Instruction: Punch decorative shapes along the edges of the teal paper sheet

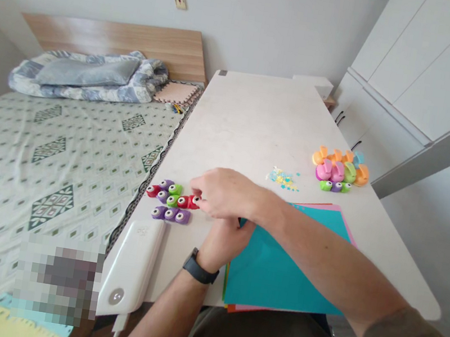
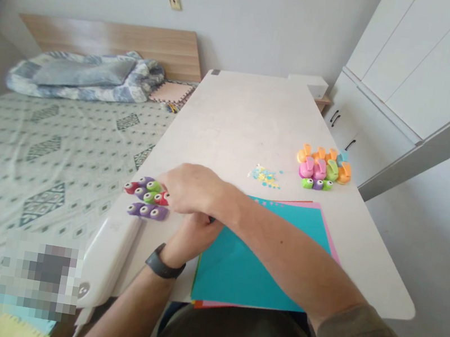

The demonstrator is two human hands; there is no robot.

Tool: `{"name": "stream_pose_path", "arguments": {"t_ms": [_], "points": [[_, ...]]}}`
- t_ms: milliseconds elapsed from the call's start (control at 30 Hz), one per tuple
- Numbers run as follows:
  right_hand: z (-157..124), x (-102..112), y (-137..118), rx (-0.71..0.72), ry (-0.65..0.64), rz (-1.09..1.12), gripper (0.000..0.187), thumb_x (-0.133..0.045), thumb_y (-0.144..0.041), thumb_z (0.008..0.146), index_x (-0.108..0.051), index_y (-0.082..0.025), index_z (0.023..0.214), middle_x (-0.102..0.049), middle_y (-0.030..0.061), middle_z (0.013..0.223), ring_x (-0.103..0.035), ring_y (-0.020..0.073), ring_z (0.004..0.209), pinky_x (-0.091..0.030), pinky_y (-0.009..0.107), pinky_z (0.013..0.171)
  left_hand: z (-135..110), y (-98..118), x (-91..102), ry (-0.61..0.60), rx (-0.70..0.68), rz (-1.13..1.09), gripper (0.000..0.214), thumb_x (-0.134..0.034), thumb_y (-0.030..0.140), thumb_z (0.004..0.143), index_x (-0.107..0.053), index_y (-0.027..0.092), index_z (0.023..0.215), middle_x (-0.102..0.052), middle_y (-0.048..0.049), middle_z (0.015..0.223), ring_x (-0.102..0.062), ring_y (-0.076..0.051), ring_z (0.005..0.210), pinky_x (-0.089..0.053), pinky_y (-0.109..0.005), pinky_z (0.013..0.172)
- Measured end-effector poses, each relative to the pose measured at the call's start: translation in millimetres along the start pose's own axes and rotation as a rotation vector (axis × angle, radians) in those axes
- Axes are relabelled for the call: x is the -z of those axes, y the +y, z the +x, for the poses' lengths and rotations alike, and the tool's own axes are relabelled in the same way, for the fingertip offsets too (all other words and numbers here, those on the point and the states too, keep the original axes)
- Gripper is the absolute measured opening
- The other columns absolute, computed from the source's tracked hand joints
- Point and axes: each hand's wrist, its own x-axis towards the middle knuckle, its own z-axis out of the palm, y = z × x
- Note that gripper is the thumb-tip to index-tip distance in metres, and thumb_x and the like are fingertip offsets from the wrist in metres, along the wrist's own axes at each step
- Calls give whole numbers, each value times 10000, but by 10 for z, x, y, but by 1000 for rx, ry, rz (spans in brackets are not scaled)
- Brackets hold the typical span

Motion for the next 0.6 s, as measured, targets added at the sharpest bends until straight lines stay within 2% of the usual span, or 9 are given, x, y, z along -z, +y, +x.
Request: {"name": "stream_pose_path", "arguments": {"t_ms": [100, 200, 333, 433, 600], "points": [[-324, 266, 203, -57, 185, 235, 146, -645, -236, 880, -728, -161, 972, -763, 74, 935, -662, 178, 836, -452, 289, 723, -6, 5, 17, -68, 38, 70, 212, -582, 348, 957, -605, 182, 827, -589, 5, 701, -517, -140, 645, -360, -280, 586], [-706, 374, 483, -133, 273, 479, 156, -698, -297, 876, -723, -174, 967, -744, 38, 890, -649, 156, 795, -475, 276, 719, -20, 41, 40, -97, 69, 78, 272, -545, 381, 976, -499, 201, 778, -444, 59, 617, -407, -111, 576, -252, -283, 561], [-1218, 304, 873, -241, 370, 806, 225, -773, -350, 854, -685, -180, 973, -733, 47, 930, -660, 174, 833, -512, 301, 735, -24, 85, 51, -110, 77, 66, 275, -524, 392, 987, -492, 204, 788, -446, 58, 651, -423, -114, 608, -258, -283, 581], [-1570, 212, 1132, -368, 425, 943, 267, -818, -357, 830, -668, -192, 978, -740, 50, 940, -661, 169, 798, -504, 293, 680, -16, 88, 47, -110, 90, 70, 276, -527, 402, 983, -503, 205, 791, -444, 58, 647, -415, -114, 601, -252, -280, 577], [-2001, 53, 1442, -464, 443, 1133, 250, -812, -321, 835, -625, -206, 955, -725, 35, 863, -615, 137, 679, -472, 274, 620, -13, 59, 38, -99, 115, 53, 267, -539, 418, 974, -535, 204, 813, -458, 54, 652, -419, -117, 608, -261, -264, 573]]}}
